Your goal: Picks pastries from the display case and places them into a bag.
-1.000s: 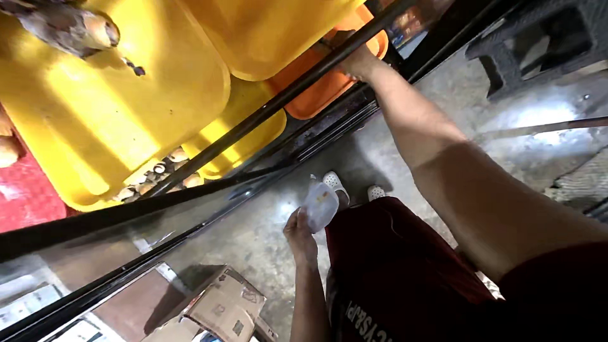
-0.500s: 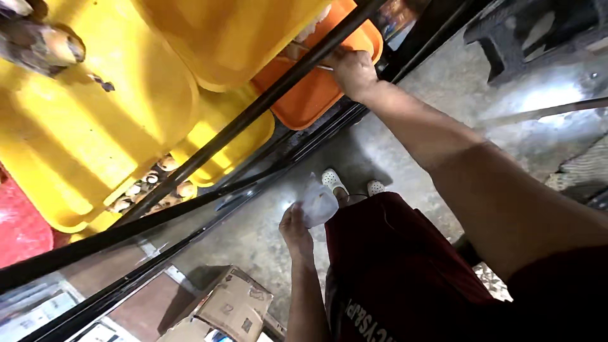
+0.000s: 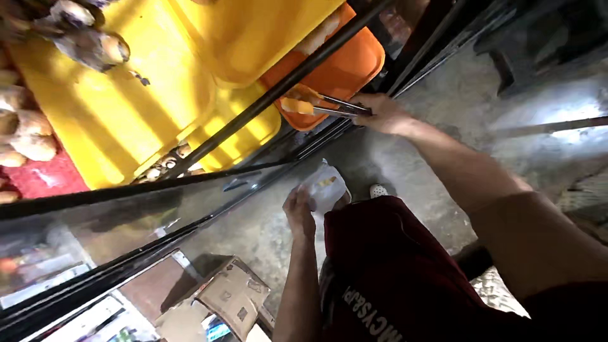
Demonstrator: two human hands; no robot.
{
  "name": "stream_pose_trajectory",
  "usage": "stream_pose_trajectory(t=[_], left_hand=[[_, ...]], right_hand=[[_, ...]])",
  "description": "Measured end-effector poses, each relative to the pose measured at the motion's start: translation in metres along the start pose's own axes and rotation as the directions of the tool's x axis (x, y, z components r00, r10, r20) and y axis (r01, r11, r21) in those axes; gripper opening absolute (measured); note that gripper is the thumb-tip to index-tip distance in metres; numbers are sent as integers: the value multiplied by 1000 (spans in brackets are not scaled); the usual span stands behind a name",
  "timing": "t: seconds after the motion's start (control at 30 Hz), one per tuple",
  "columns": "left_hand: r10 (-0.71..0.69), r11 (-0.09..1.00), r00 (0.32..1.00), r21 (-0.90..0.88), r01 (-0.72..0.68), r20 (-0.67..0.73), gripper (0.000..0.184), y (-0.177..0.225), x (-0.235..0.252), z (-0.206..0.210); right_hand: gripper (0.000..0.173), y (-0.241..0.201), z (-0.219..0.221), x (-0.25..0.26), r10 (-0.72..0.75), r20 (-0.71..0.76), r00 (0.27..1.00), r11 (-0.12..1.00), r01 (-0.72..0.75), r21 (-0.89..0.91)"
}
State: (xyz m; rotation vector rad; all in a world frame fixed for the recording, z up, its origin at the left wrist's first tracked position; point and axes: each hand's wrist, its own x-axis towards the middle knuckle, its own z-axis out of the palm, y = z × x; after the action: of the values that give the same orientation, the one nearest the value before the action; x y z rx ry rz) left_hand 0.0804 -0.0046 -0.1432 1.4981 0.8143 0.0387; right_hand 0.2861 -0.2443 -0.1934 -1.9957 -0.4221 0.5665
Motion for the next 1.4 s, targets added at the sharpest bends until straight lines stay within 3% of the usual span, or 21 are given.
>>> stream_pose_trajectory(t=[0.13, 0.23, 0.33, 0.47, 0.6, 0.67, 0.8, 0.93, 1.03, 1.1, 1.2, 1.27, 1.3, 1.33, 1.4], left_hand=[[37, 996, 999, 83, -37, 0, 20, 9, -3, 3], [108, 992, 993, 64, -111, 55, 20, 22, -15, 10], [203, 975, 974, 67, -211, 102, 20, 36, -30, 20], [318, 920, 929, 174, -350, 188, 22, 46, -47, 30], [275, 905, 937, 271, -328, 218, 23, 57, -61, 52], [269, 904, 931, 270, -332, 245, 21, 65, -71, 62], [392, 825, 884, 329, -460, 253, 22, 80, -79, 56], [417, 838, 888, 297, -458, 194, 21, 101, -86, 32], [360, 905, 914, 168, -391, 187, 18, 129, -104, 13], [394, 907, 885, 51, -419, 249, 18, 166, -129, -2], [644, 739, 742, 98, -666, 184, 22, 248, -183, -37], [780, 625, 624, 91, -775, -44, 21, 304, -216, -67], [843, 533, 521, 77, -843, -129, 17, 325, -226, -89], [918, 381, 367, 77, -921, -151, 16, 341, -228, -117], [996, 74, 64, 191, -979, -60, 34, 350, -224, -184]], right_hand=[[35, -16, -42, -78, -104, 176, 979, 977, 67, 204], [30, -34, -66, -123, -84, 351, 932, 972, -2, 237], [26, -64, -80, -139, -8, 464, 886, 996, -35, 84], [21, -119, -90, -137, 163, 482, 861, 968, -45, -245], [20, -143, -82, -133, 161, 499, 851, 867, 119, -484], [21, -150, -59, -142, 144, 421, 896, 787, 154, -597], [41, -199, -49, -179, 207, 431, 878, 676, 190, -712], [55, -220, -116, -219, 26, 382, 924, 638, 279, -718], [61, -203, -172, -239, -193, 345, 919, 736, 368, -568], [64, -181, -197, -248, -368, 269, 890, 797, 451, -401], [69, -160, -205, -258, -494, 123, 861, 848, 508, -149], [71, -154, -197, -262, -525, 50, 850, 851, 525, 7], [68, -153, -191, -260, -542, 25, 840, 839, 539, 82], [62, -152, -186, -256, -561, 21, 828, 819, 551, 158], [55, -156, -175, -248, -595, 38, 803, 787, 572, 232]])
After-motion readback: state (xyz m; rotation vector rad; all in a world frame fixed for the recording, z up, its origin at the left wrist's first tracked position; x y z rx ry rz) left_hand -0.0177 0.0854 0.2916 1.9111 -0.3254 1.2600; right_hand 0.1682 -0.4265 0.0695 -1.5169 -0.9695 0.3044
